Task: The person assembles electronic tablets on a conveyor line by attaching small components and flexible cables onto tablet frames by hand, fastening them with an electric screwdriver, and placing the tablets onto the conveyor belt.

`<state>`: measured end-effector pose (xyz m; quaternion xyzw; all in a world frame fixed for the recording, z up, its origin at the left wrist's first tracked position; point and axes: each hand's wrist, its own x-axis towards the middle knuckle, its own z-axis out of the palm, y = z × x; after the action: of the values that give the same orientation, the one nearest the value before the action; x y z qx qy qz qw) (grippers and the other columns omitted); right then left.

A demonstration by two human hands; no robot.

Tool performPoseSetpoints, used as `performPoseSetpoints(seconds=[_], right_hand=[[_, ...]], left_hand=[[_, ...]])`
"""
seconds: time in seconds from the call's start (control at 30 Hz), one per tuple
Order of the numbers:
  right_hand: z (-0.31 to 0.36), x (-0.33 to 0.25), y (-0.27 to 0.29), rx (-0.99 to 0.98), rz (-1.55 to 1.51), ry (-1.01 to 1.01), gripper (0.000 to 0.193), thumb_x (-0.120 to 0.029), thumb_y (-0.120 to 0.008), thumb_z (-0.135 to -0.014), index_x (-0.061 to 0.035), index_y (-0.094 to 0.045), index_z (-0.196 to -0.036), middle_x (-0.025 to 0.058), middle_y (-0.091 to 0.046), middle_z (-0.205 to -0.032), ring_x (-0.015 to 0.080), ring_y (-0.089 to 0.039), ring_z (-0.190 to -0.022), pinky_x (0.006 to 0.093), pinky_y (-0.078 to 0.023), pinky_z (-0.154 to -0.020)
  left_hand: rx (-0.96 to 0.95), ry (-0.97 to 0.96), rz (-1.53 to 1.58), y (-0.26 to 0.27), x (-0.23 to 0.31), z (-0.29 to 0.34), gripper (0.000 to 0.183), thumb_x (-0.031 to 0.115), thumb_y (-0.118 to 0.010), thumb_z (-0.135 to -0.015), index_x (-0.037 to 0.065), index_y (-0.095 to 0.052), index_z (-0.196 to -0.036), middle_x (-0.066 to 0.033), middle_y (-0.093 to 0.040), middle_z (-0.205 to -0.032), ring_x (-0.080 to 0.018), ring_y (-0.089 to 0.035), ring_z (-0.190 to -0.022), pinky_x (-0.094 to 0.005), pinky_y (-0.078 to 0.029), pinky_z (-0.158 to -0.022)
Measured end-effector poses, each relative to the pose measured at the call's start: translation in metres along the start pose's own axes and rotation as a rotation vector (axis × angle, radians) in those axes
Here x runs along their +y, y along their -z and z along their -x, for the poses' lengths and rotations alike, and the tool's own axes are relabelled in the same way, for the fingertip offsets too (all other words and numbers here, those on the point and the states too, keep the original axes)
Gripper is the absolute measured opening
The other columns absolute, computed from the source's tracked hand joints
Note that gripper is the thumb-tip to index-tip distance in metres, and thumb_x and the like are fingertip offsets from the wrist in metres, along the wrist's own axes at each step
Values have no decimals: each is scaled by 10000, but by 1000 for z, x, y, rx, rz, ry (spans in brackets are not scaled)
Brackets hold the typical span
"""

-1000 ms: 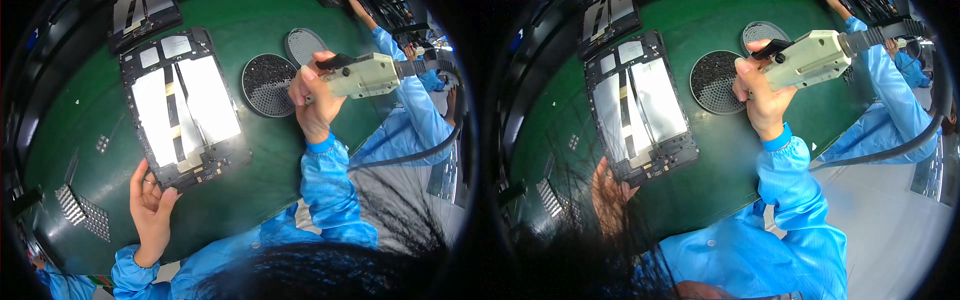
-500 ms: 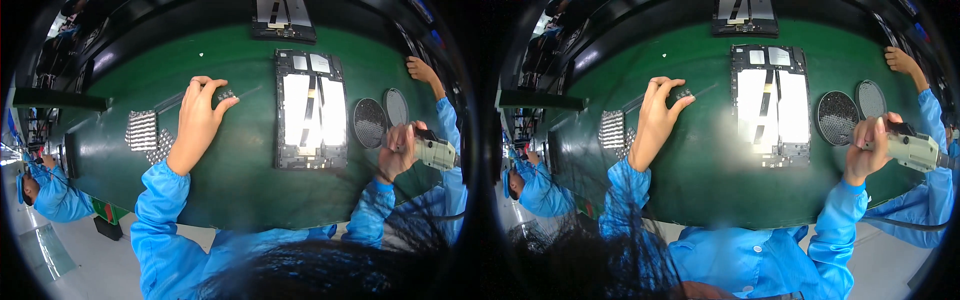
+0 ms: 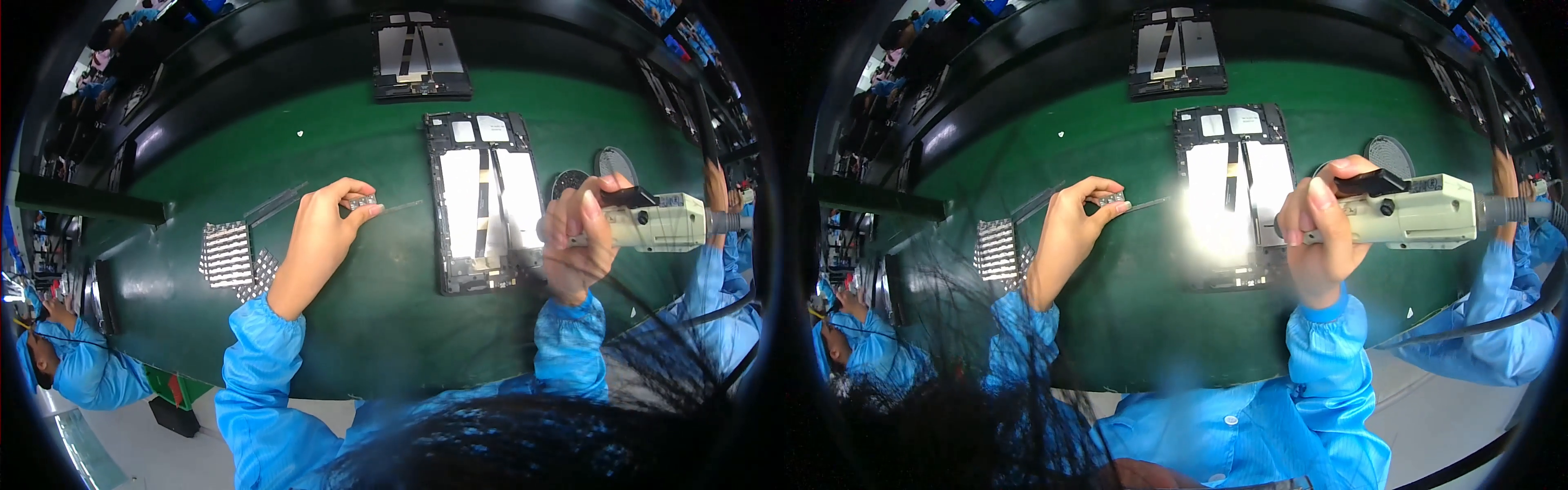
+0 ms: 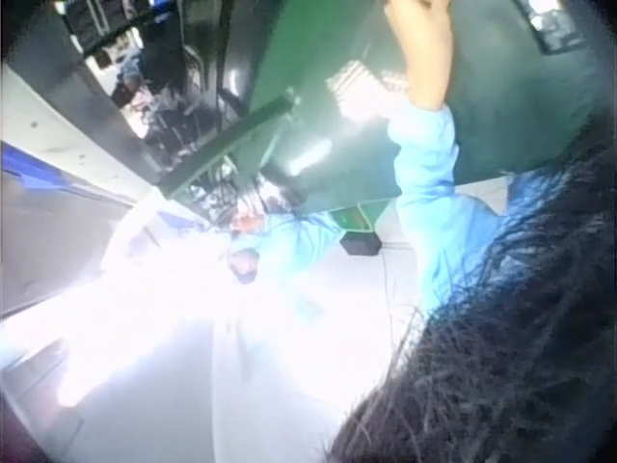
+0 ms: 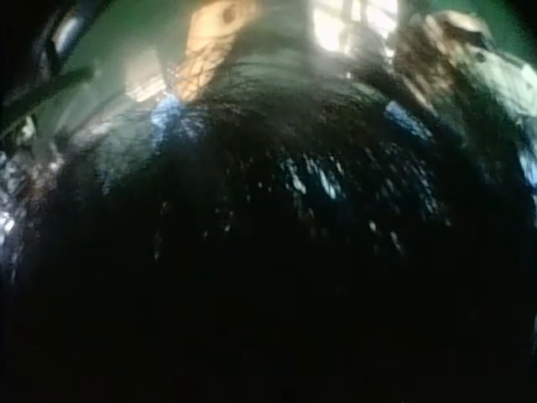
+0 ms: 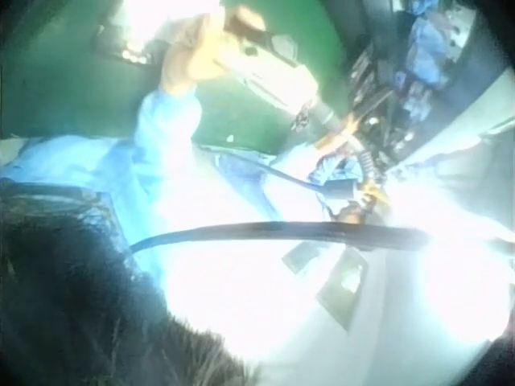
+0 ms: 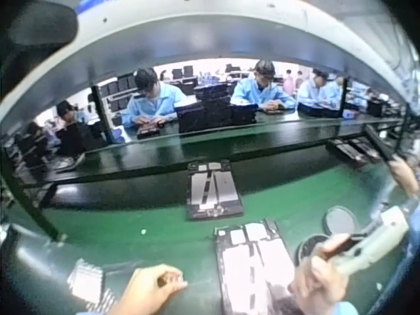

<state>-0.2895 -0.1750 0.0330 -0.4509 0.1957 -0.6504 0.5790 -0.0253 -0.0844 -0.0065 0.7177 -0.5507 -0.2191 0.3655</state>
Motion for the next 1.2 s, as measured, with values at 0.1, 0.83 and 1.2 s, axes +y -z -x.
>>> performPoseSetpoints(seconds=[0.1,0.83,1.2], right_hand=[[4,4,-8,-18,-30,-47,276,-21,-548,-895,-35,-455,-1154,48,-421,-680,110,-379,-428,266,-343,-394],[14,18,-4,-127,-11,-113,331,-5,-568,-890,-93,-493,-1200,28,-448,-760,109,-381,-467,257,-340,-419],[11,18,-5,-99,-53,-103,318,-2,-595,-891,-5,-485,-1189,52,-472,-629,118,-405,-418,278,-346,-404]], left_hand=[[-1,-4,-1,-2,-5,2,243,116,-764,-810,-23,-691,-995,-148,-719,-898,-236,-662,-802,-334,-513,-745],[110,-136,-347,-22,-2,-4,109,164,-741,-823,98,-669,-870,-14,-616,-969,-213,-575,-951,-387,-322,-834],[91,-198,-70,-5,20,-2,98,79,-707,-859,49,-731,-949,-80,-690,-872,-216,-648,-816,-333,-453,-807]])
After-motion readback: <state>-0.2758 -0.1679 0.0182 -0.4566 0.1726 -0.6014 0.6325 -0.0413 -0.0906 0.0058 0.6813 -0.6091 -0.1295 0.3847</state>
